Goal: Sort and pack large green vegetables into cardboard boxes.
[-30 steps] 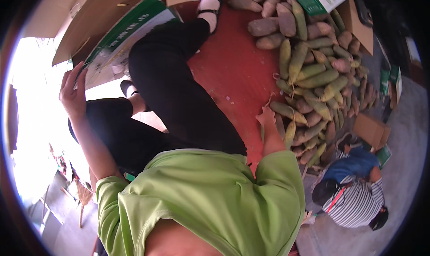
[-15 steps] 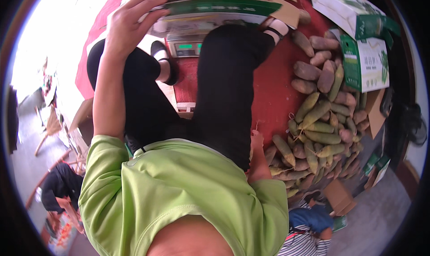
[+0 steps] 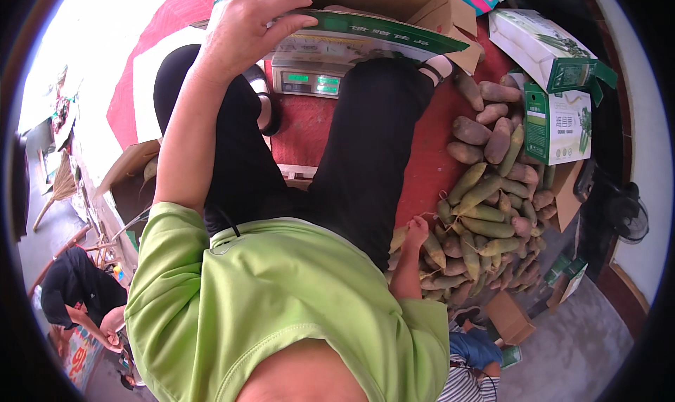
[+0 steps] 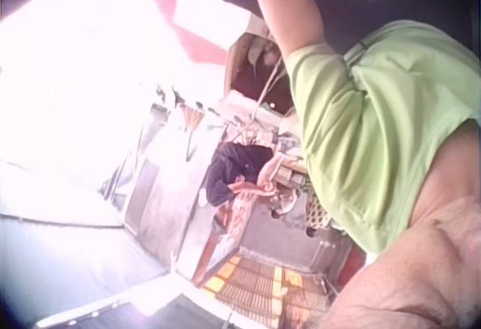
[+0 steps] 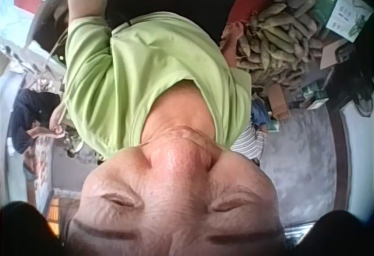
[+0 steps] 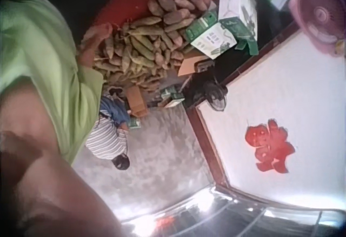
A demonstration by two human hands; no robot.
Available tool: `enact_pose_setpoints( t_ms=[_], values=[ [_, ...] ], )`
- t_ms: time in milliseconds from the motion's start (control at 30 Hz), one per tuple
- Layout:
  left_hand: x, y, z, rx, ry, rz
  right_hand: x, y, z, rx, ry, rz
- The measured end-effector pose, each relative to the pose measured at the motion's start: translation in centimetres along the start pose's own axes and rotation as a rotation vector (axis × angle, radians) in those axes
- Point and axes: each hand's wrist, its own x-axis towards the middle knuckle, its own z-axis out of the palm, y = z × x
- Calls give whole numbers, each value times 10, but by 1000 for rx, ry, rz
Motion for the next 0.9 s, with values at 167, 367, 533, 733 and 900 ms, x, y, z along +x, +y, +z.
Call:
enact_pose_setpoints(
  t_ms=[167, 367, 533, 733, 900],
  values=[
    [-2, -5, -1, 37, 27, 23, 13, -28, 2, 209, 34, -5],
    [-3, -5, -5, 66, 21, 2, 21, -33, 7, 182, -3, -27],
    [-6, -7, -6, 10, 32, -6, 15, -42, 19, 88, -29, -124],
    [-12, -16, 6, 67, 117, -15, 15, -58, 23, 27, -41, -125],
    [-8, -14, 3, 30, 95, -24, 20, -52, 20, -105, -29, -156]
  ],
)
